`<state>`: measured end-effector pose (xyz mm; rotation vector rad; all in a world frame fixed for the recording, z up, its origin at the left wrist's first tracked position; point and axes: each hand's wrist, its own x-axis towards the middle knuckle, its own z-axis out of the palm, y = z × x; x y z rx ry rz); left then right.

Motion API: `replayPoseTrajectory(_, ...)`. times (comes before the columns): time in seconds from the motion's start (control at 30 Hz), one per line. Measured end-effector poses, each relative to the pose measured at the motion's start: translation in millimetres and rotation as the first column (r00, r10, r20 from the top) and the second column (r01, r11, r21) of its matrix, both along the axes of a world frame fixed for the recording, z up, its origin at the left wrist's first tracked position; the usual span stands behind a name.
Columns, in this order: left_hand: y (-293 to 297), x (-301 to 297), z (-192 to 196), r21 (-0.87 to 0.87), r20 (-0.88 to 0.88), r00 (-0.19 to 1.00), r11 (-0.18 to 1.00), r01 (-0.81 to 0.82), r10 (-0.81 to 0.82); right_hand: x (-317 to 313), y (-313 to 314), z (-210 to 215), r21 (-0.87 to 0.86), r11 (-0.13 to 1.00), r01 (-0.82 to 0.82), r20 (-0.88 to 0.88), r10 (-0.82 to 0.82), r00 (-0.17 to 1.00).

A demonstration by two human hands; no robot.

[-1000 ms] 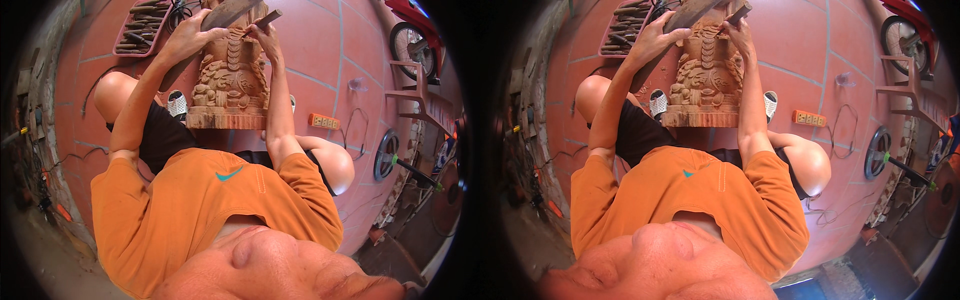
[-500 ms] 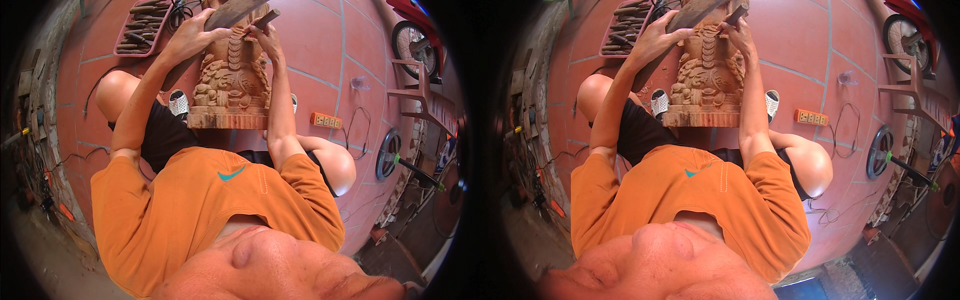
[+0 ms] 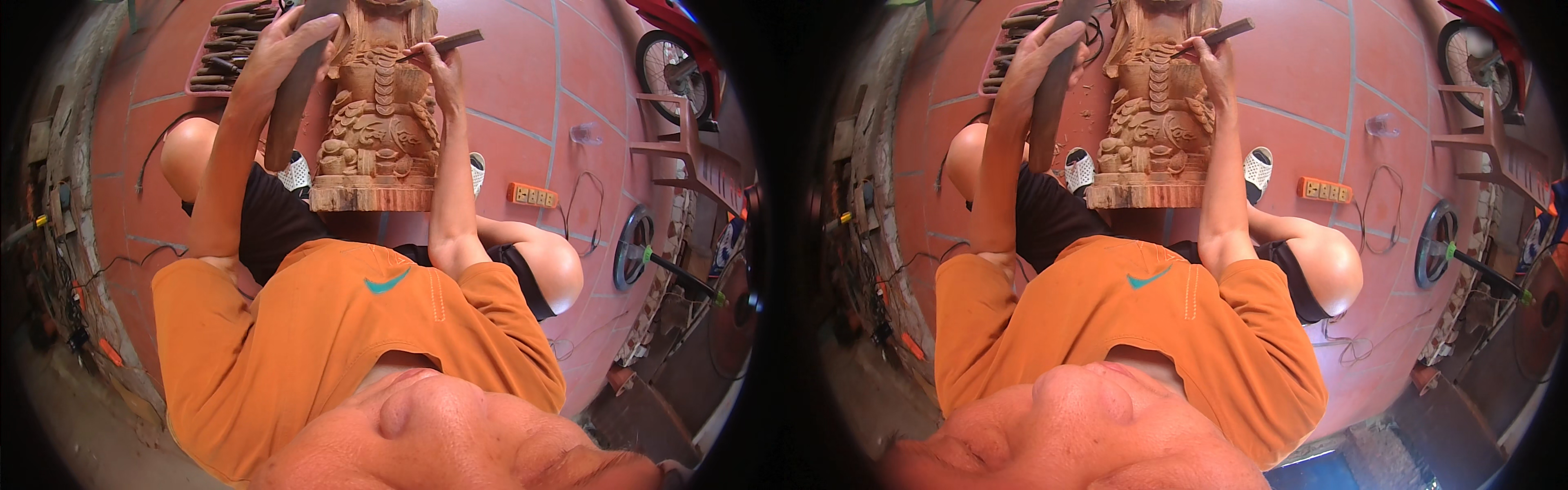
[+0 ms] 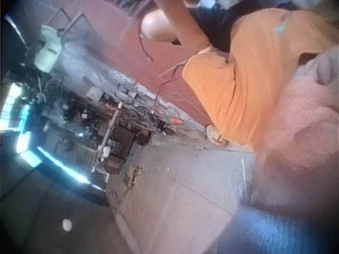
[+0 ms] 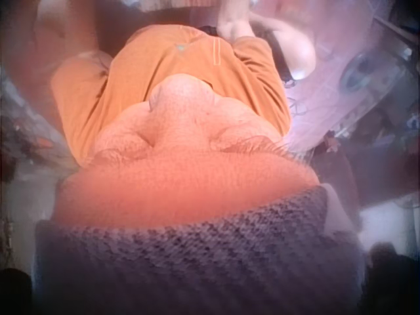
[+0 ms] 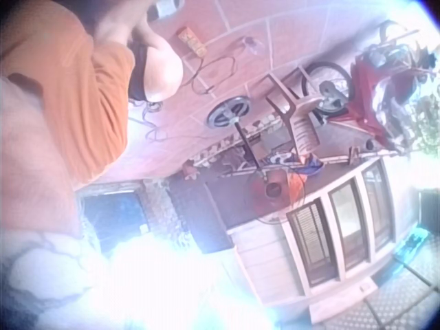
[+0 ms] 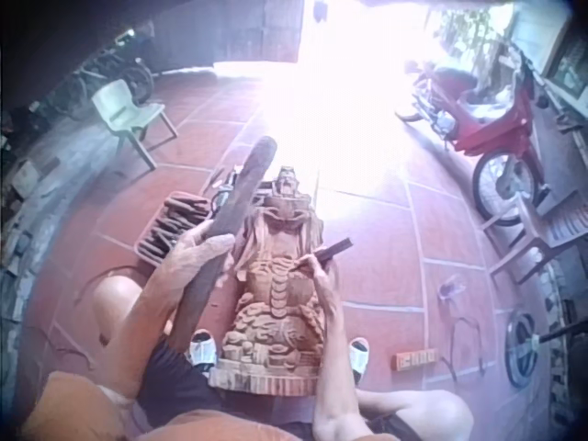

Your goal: The person carves a wooden block using a chisel and mallet, striking the chisel repeatedly to shape intricate details on the surface.

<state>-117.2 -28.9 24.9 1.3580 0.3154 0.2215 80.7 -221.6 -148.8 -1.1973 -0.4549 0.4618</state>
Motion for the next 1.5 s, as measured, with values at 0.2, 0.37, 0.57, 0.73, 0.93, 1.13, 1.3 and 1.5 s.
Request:
replayPoseTrajectory(0.2, 3.4, -24.2, 8.3, -0.225, 0.013, 0.998, 0.972, -0.063, 0.068, -25.2, 3.9, 3.3, 0.020, 0.986, 0.165, -0.050, -0.164, 0.985)
replayPoseTrajectory(0.37, 4.2, -29.3, 12.6, -0.196, -0.023, 0.996, 0.976, -0.090, 0.087, -38.2, 0.4, -10.8, 0.074, 0.942, 0.327, -0.186, -0.309, 0.933)
replayPoseTrajectory(0.57, -1.5, -30.0, 8.4, -0.169, -0.082, 0.996, 0.985, -0.045, 0.032, -24.2, -13.7, -14.3, 0.106, 0.936, 0.335, -0.133, -0.321, 0.938)
replayPoseTrajectory(0.73, -6.0, -26.2, 6.8, -0.156, -0.085, 0.995, 0.986, -0.060, 0.047, -6.9, -17.7, 2.2, -0.001, 0.976, 0.216, 0.026, -0.216, 0.976)
replayPoseTrajectory(0.93, -10.9, -19.7, 7.3, -0.106, -0.140, 0.989, 0.992, -0.064, 0.048, -11.8, -7.0, 11.9, -0.014, 0.985, 0.173, 0.017, -0.173, 0.985)
replayPoseTrajectory(1.13, -16.4, -17.9, 13.3, -0.120, -0.175, 0.983, 0.989, -0.081, 0.059, -15.2, 0.1, 8.9, -0.027, 0.979, 0.202, 0.004, -0.202, 0.979)
replayPoseTrajectory(1.3, -12.4, -14.5, 12.5, -0.188, -0.210, 0.975, 0.977, -0.105, 0.065, -10.9, -0.4, 7.8, -0.054, 0.981, 0.185, -0.023, -0.187, 0.982)
replayPoseTrajectory(1.5, -2.6, -3.9, -0.2, -0.137, -0.312, 0.947, 0.983, -0.122, 0.074, -2.3, -3.0, 14.4, -0.054, 0.972, 0.229, -0.032, -0.230, 0.973)
